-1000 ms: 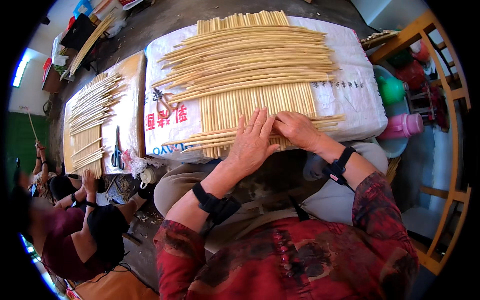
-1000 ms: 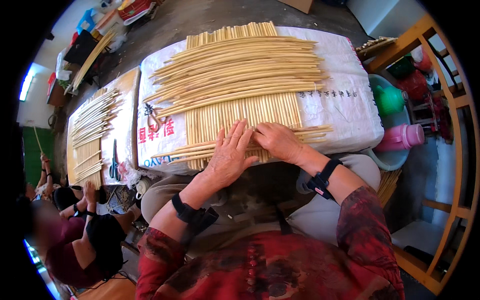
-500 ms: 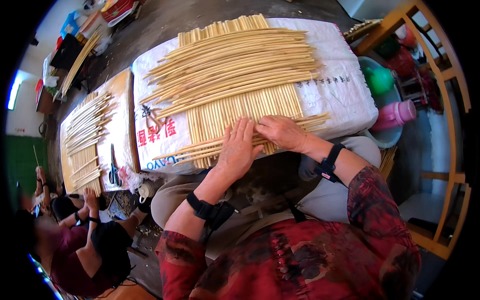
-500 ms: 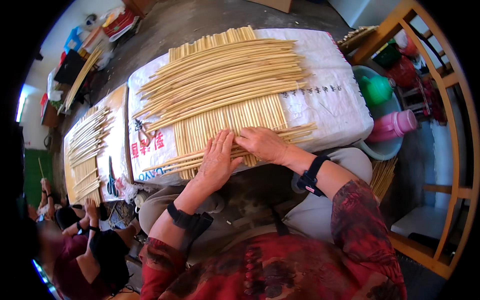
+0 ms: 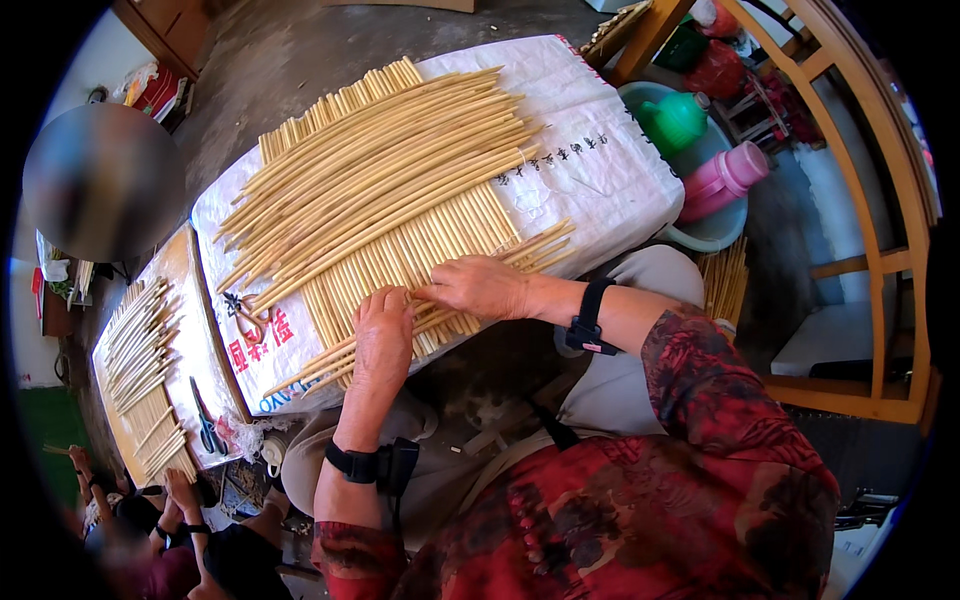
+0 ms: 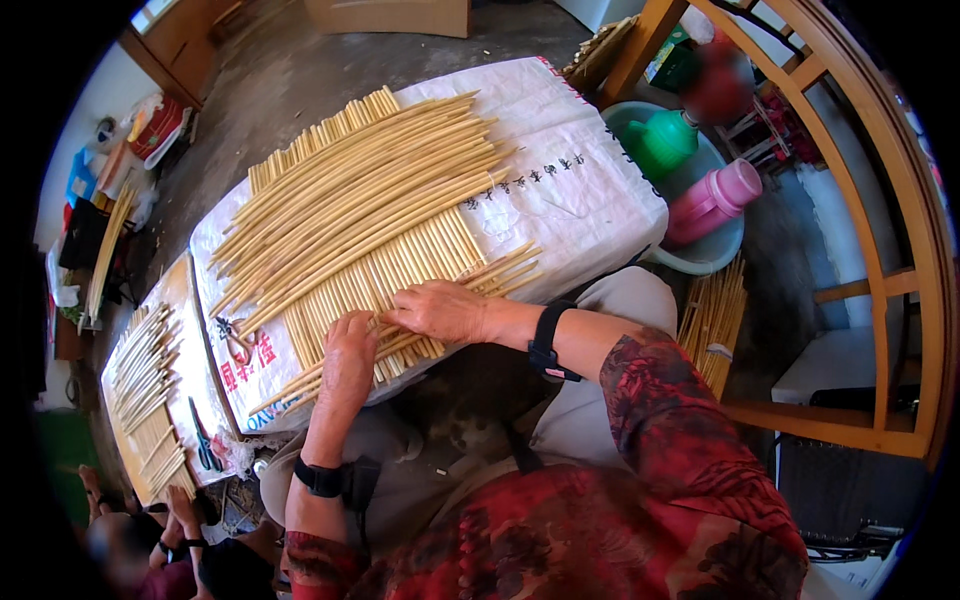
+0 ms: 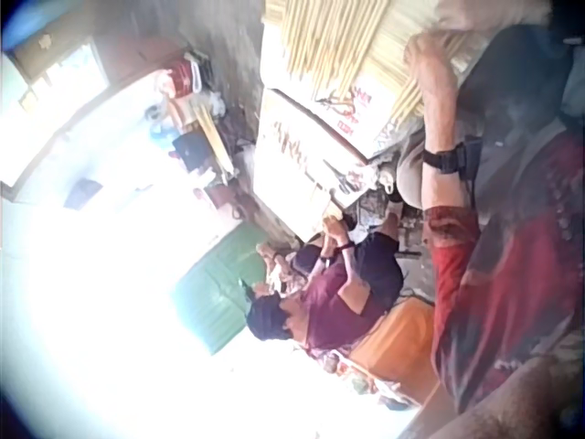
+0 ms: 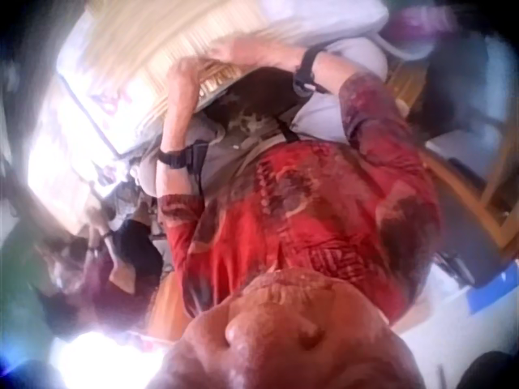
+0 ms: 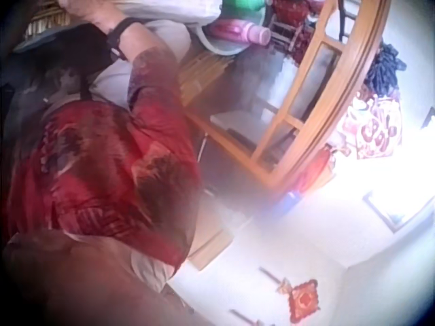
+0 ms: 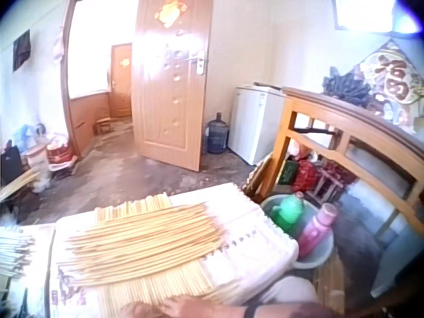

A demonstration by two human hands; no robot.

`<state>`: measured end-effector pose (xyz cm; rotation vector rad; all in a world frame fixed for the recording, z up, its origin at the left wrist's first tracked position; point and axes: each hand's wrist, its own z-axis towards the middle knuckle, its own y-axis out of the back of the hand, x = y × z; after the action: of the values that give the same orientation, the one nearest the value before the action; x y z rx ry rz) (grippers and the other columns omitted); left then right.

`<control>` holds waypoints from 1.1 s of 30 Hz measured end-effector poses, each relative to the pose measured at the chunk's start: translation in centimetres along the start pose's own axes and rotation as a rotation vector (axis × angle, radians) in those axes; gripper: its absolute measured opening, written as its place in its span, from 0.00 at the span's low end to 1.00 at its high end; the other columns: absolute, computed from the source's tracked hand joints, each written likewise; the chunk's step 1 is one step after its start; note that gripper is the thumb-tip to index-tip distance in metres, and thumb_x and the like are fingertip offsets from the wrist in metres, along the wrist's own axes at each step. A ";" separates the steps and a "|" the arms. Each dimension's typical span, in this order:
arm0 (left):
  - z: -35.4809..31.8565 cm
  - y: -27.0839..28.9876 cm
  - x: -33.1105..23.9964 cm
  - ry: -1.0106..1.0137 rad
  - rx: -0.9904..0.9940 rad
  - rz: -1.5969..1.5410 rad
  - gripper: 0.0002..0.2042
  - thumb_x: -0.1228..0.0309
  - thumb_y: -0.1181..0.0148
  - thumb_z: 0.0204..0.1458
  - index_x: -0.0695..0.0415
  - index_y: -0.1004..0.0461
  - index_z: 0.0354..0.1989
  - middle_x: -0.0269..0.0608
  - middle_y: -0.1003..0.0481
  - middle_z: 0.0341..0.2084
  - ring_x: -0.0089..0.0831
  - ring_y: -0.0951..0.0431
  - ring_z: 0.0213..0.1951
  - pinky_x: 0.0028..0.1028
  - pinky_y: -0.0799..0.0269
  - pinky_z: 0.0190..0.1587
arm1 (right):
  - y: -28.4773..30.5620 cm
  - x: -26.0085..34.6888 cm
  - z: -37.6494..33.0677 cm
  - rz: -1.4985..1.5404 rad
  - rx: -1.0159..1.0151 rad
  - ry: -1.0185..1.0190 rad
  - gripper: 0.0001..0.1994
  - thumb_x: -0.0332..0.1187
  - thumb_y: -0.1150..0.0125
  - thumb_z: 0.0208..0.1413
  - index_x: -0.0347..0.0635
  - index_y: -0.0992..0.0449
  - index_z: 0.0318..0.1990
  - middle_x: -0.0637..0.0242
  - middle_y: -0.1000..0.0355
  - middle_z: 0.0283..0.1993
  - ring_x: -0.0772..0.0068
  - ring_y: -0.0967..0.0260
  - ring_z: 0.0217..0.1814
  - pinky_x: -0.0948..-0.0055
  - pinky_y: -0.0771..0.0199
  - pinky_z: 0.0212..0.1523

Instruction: The person assembles long bamboo sticks by tying them together with white string, aligning them into a flat mat-like structure on a table.

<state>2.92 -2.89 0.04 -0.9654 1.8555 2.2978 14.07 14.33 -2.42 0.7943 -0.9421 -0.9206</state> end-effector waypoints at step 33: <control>0.8 0.6 2.1 -0.066 0.033 0.065 0.06 0.70 0.48 0.51 0.58 0.26 0.32 0.44 0.28 0.30 0.43 0.29 0.39 0.38 0.34 0.43 | 1.0 0.2 1.0 -0.064 0.006 0.008 0.14 0.31 0.44 0.47 0.47 0.26 0.44 0.68 0.36 0.29 0.67 0.32 0.34 0.70 0.31 0.33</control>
<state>0.66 -3.02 -0.38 -0.8267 1.9202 2.2969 13.52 14.37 -1.16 0.8366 -0.9171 -0.9702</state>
